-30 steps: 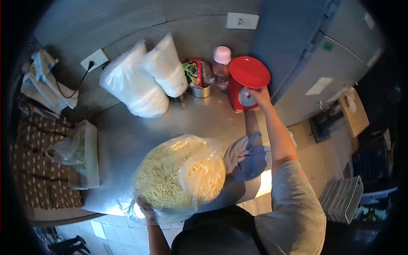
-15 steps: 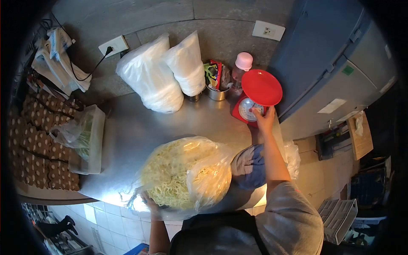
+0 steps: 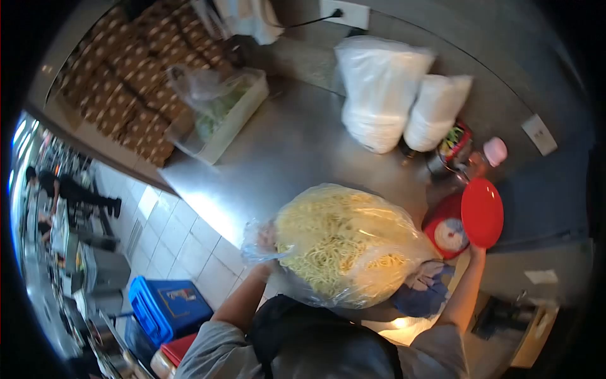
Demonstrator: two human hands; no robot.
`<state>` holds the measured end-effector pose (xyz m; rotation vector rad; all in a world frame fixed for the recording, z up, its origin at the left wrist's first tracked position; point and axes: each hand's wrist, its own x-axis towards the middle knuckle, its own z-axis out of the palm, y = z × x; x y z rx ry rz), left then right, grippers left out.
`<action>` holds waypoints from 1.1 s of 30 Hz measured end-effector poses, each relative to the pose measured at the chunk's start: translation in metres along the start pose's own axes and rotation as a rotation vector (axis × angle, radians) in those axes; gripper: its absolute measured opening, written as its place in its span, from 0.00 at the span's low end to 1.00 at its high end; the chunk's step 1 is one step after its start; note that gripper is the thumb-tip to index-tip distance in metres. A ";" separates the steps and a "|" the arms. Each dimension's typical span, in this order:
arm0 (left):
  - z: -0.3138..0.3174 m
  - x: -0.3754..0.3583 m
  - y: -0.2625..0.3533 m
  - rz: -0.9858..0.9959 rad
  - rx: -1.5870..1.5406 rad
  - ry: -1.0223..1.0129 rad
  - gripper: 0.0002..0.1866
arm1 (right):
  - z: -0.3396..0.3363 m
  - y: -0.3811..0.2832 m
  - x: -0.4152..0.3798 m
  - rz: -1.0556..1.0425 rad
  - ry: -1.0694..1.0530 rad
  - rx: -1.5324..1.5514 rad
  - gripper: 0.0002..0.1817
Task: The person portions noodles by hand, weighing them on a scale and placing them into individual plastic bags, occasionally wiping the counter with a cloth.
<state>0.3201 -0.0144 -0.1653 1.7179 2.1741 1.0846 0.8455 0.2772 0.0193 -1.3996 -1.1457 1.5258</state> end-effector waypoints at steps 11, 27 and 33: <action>-0.007 0.025 0.028 -0.085 -0.361 -0.142 0.28 | 0.077 0.014 -0.007 0.026 -0.025 -0.229 0.44; -0.157 0.093 0.189 0.640 0.172 -0.057 0.20 | 0.313 0.023 -0.237 -0.945 0.123 -1.265 0.15; -0.138 0.114 0.124 0.211 0.183 -0.323 0.26 | 0.252 0.048 -0.245 -0.257 0.551 -1.360 0.15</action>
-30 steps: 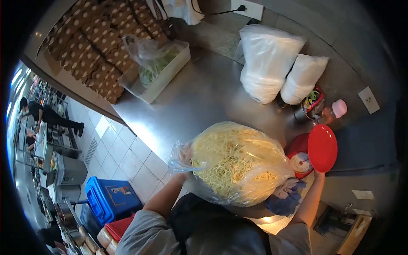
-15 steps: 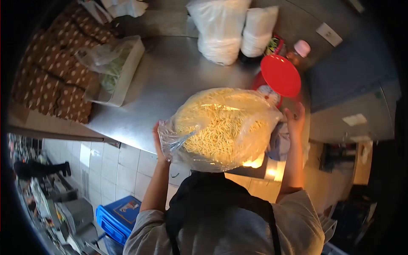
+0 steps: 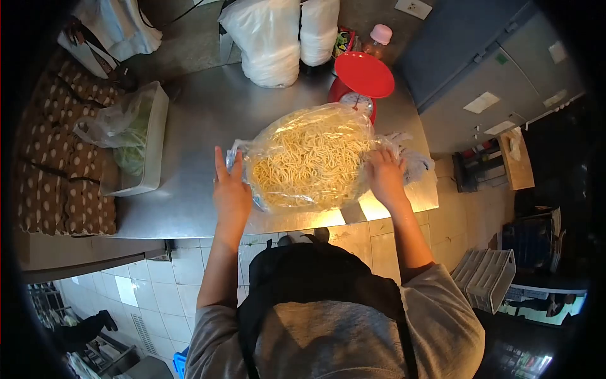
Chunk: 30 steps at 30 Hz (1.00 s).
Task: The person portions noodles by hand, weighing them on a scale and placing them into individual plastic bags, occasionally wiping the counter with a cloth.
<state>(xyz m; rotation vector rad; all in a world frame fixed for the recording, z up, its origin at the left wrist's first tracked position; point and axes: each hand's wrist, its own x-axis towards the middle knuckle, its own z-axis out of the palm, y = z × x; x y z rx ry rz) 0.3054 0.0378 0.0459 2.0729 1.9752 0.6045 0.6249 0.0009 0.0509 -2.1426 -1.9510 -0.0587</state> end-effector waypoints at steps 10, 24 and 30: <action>0.078 0.008 -0.022 -0.339 -0.944 -0.040 0.29 | 0.073 0.008 0.007 0.524 0.109 1.335 0.31; 0.037 -0.058 -0.056 -0.818 -1.186 0.225 0.18 | 0.132 -0.111 0.145 -0.137 -0.253 1.016 0.33; -0.029 -0.072 -0.027 -0.261 -0.225 0.275 0.31 | 0.011 -0.150 0.152 -0.235 -0.290 0.178 0.23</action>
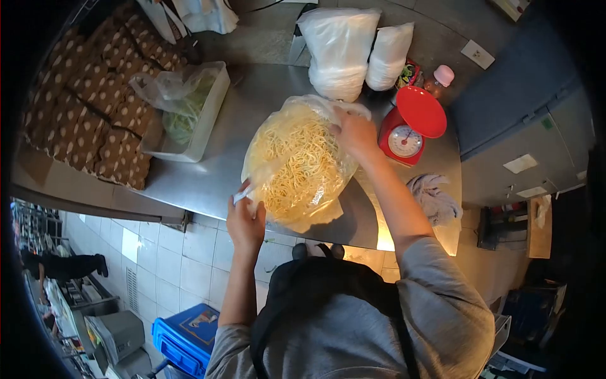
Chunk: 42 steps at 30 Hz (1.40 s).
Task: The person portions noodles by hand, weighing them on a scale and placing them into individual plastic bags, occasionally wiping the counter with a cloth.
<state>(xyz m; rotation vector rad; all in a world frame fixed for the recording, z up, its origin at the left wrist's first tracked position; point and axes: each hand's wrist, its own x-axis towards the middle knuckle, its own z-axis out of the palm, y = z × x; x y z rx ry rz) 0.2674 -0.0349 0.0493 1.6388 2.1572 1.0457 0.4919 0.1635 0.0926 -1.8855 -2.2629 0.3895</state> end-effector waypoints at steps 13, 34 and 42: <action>-0.052 -0.001 0.069 0.113 -0.086 0.161 0.50 | 0.048 -0.034 -0.046 -0.423 0.123 -0.183 0.23; -0.048 0.030 0.054 0.054 -0.301 0.174 0.48 | 0.028 -0.047 -0.028 -0.438 -0.070 0.031 0.36; -0.044 0.039 0.060 0.100 -0.148 0.169 0.41 | -0.053 -0.058 -0.017 -0.402 0.043 0.286 0.31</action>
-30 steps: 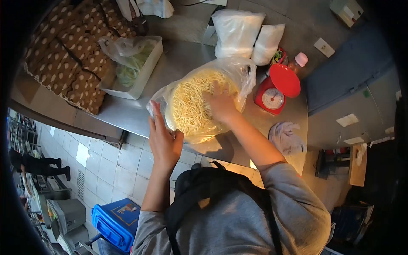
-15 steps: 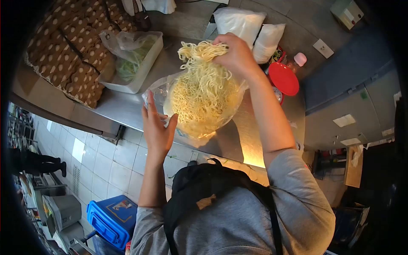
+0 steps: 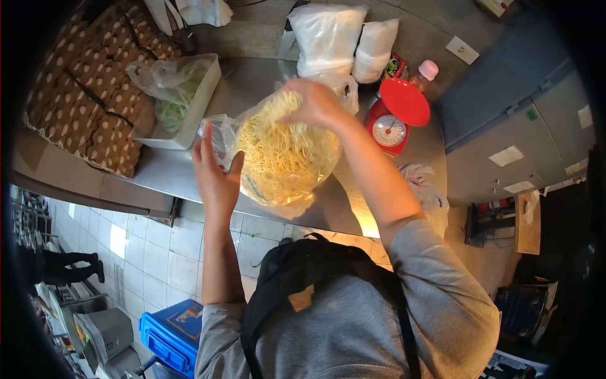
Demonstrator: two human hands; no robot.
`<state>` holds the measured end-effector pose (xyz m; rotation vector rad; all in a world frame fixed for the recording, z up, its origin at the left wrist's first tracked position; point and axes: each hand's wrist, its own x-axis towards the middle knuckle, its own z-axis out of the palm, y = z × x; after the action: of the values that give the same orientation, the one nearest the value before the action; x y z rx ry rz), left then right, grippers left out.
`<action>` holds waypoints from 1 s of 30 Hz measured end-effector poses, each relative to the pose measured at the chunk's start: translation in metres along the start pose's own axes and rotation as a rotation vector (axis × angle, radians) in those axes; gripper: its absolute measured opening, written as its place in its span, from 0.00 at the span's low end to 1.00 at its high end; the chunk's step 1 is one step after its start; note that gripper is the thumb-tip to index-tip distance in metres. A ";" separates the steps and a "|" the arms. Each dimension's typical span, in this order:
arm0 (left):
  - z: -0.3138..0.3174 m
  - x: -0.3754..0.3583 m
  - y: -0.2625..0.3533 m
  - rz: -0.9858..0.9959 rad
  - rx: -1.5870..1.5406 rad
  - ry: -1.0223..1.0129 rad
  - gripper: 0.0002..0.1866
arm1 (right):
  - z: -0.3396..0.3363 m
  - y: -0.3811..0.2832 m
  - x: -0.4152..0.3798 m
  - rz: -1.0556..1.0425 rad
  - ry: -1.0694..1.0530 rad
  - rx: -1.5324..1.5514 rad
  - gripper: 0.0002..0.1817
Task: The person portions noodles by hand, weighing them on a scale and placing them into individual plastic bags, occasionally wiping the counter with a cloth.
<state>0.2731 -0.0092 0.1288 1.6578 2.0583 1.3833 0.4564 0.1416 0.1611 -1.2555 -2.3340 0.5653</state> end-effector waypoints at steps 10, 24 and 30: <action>-0.001 0.003 0.001 0.031 0.098 0.147 0.29 | 0.006 0.007 0.006 -0.087 -0.238 0.057 0.28; 0.004 -0.017 0.048 0.265 -0.190 0.247 0.18 | -0.071 -0.038 0.019 -0.287 0.262 0.201 0.15; 0.008 -0.022 0.046 0.268 -0.310 0.176 0.19 | 0.029 0.024 0.002 -0.053 -0.109 -0.067 0.22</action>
<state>0.3180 -0.0252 0.1491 1.7738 1.6314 1.8847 0.4560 0.1513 0.1248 -1.2160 -2.4880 0.5553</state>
